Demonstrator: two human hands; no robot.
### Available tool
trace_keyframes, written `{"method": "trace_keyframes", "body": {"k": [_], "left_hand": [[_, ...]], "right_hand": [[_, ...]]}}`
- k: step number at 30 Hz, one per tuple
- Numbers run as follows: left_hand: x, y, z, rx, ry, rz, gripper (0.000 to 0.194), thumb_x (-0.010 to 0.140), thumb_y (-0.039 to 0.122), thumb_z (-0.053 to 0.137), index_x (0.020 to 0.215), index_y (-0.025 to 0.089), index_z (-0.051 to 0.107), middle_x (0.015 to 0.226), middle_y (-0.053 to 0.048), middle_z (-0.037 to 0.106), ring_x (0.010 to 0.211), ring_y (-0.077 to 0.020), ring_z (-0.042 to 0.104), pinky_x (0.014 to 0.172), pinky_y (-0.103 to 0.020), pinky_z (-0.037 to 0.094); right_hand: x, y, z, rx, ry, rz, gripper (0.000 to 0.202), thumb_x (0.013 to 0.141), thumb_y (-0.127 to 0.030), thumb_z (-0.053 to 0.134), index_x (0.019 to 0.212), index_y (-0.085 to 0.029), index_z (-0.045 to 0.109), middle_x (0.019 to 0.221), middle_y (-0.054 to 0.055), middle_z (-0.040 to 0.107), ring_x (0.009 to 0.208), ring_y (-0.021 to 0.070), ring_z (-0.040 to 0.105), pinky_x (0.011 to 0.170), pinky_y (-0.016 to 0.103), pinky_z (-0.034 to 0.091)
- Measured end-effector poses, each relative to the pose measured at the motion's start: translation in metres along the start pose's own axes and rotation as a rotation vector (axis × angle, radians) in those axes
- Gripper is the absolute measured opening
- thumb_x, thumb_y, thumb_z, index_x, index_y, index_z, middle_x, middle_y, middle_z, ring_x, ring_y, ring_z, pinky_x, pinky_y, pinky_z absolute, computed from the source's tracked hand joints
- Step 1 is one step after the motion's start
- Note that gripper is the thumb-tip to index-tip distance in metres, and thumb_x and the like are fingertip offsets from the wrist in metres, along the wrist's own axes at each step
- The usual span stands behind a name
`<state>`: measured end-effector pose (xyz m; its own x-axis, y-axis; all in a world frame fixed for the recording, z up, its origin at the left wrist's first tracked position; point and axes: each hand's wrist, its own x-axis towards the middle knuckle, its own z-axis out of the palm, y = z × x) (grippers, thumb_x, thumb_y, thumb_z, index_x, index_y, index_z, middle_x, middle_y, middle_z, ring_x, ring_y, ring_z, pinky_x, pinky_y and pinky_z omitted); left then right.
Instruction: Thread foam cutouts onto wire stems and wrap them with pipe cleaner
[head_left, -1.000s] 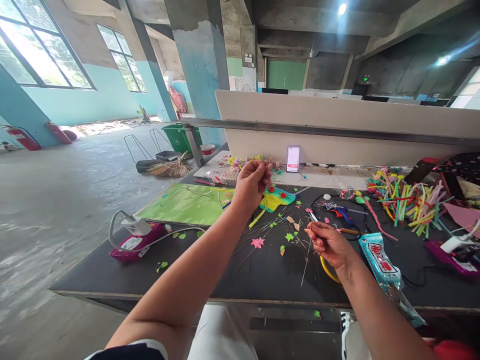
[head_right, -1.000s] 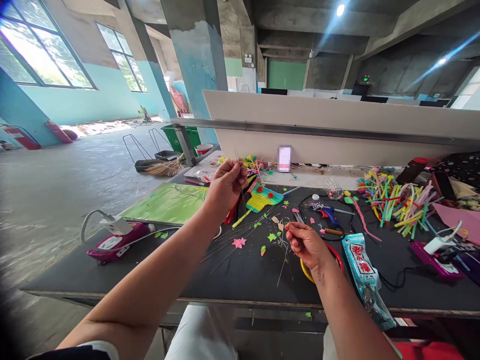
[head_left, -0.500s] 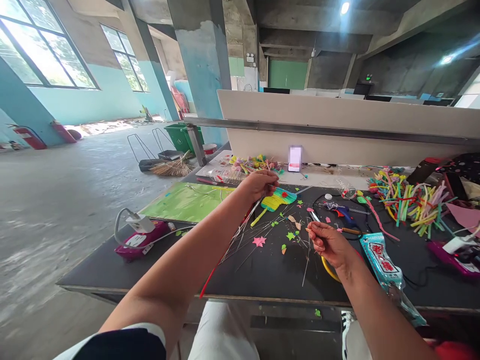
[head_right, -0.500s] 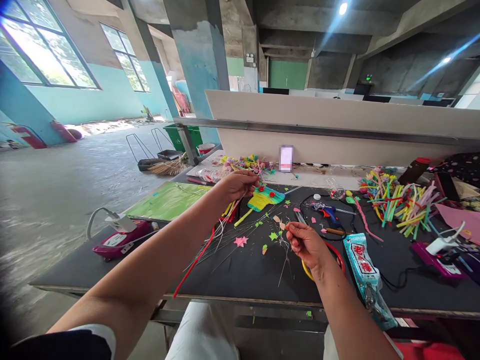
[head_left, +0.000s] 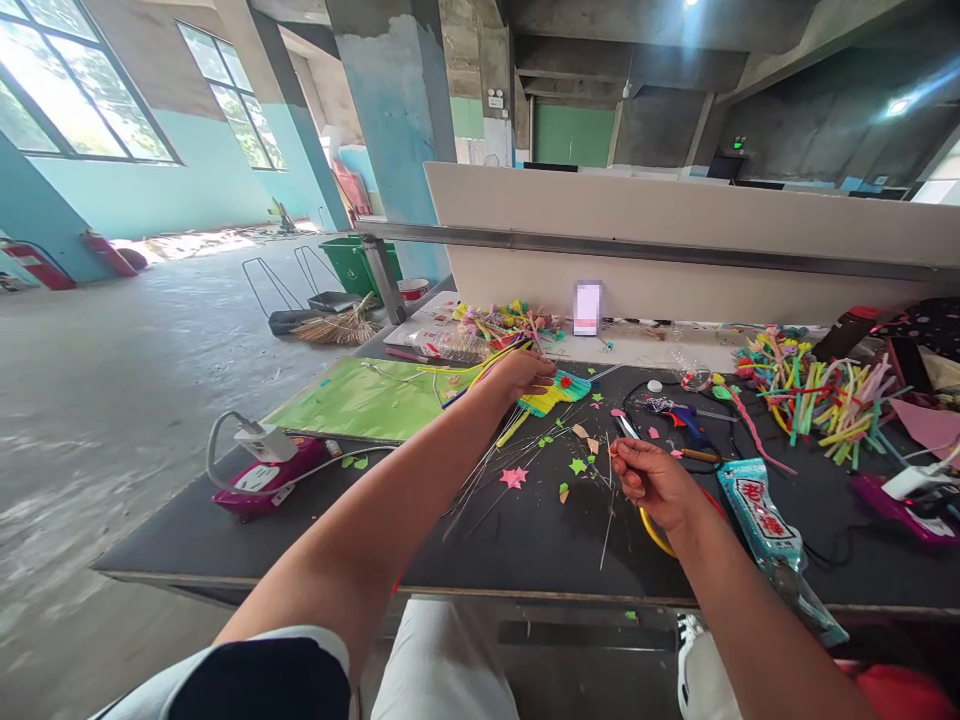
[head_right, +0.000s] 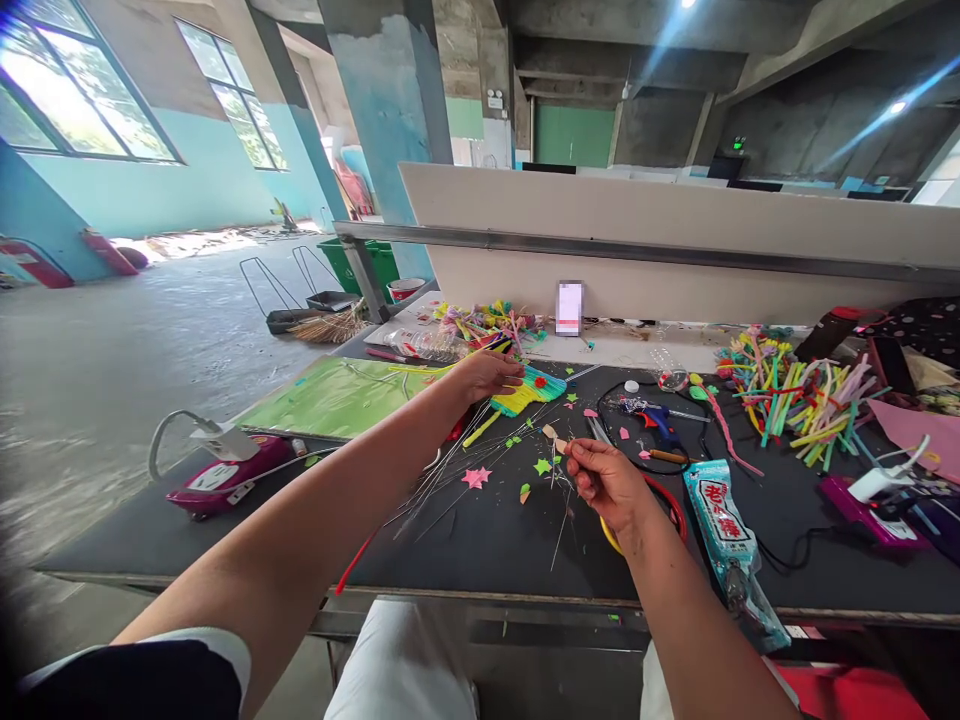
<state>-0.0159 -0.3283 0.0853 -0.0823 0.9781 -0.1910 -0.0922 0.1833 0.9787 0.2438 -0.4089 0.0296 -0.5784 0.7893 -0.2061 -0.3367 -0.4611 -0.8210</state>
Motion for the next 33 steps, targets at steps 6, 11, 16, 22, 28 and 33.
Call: {"method": "trace_keyframes", "body": {"k": [6, 11, 16, 22, 28, 33], "left_hand": [[-0.001, 0.003, -0.006, -0.002, -0.005, -0.005, 0.025, 0.06, 0.015, 0.077, 0.077, 0.012, 0.059, 0.066, -0.004, 0.065, 0.052, -0.0115, 0.06, 0.054, -0.024, 0.05], [-0.005, 0.011, -0.008, -0.045, -0.096, -0.07, 0.013, 0.071, 0.013, 0.067, 0.078, 0.013, 0.056, 0.063, -0.005, 0.064, 0.055, -0.0154, 0.063, 0.059, -0.031, 0.054], [-0.014, 0.02, -0.007, -0.063, -0.175, -0.093, 0.004, 0.08, 0.011, 0.055, 0.08, 0.014, 0.053, 0.062, -0.006, 0.064, 0.054, -0.0156, 0.063, 0.058, -0.032, 0.054], [-0.019, 0.027, -0.004, -0.056, -0.218, -0.108, 0.004, 0.08, 0.009, 0.055, 0.08, 0.012, 0.053, 0.063, -0.008, 0.065, 0.056, -0.0168, 0.065, 0.06, -0.031, 0.054], [-0.026, 0.03, 0.003, -0.058, -0.228, -0.139, 0.004, 0.08, 0.008, 0.053, 0.077, 0.011, 0.054, 0.063, -0.009, 0.065, 0.057, -0.0173, 0.065, 0.061, -0.032, 0.055], [-0.033, 0.029, 0.014, -0.076, -0.22, -0.154, 0.006, 0.078, 0.007, 0.055, 0.074, 0.012, 0.054, 0.059, -0.008, 0.063, 0.052, -0.0155, 0.062, 0.051, -0.027, 0.053]], "right_hand": [[-0.001, 0.002, 0.002, -0.015, 0.008, -0.004, 0.019, 0.068, -0.022, 0.076, 0.08, -0.013, 0.064, 0.059, -0.002, 0.057, 0.039, 0.0007, 0.042, 0.034, 0.011, 0.03], [-0.001, 0.003, 0.003, -0.007, 0.017, -0.001, 0.017, 0.068, -0.021, 0.075, 0.08, -0.014, 0.065, 0.057, -0.002, 0.058, 0.038, 0.001, 0.042, 0.034, 0.011, 0.03], [0.0, 0.002, 0.001, 0.01, -0.004, 0.007, 0.017, 0.068, -0.021, 0.075, 0.08, -0.013, 0.065, 0.058, -0.001, 0.058, 0.038, 0.0011, 0.042, 0.034, 0.011, 0.03], [-0.001, 0.001, 0.001, 0.027, -0.017, 0.01, 0.015, 0.069, -0.019, 0.074, 0.079, -0.013, 0.064, 0.059, -0.001, 0.058, 0.038, 0.0008, 0.041, 0.034, 0.011, 0.03], [-0.004, -0.001, 0.006, 0.029, -0.029, -0.001, 0.015, 0.068, -0.019, 0.074, 0.078, -0.014, 0.064, 0.059, -0.002, 0.059, 0.037, 0.0006, 0.041, 0.034, 0.011, 0.03], [-0.005, -0.001, 0.005, 0.051, -0.089, -0.009, 0.013, 0.071, -0.018, 0.071, 0.08, -0.014, 0.064, 0.059, -0.002, 0.057, 0.037, 0.0001, 0.038, 0.035, 0.011, 0.029]]}}
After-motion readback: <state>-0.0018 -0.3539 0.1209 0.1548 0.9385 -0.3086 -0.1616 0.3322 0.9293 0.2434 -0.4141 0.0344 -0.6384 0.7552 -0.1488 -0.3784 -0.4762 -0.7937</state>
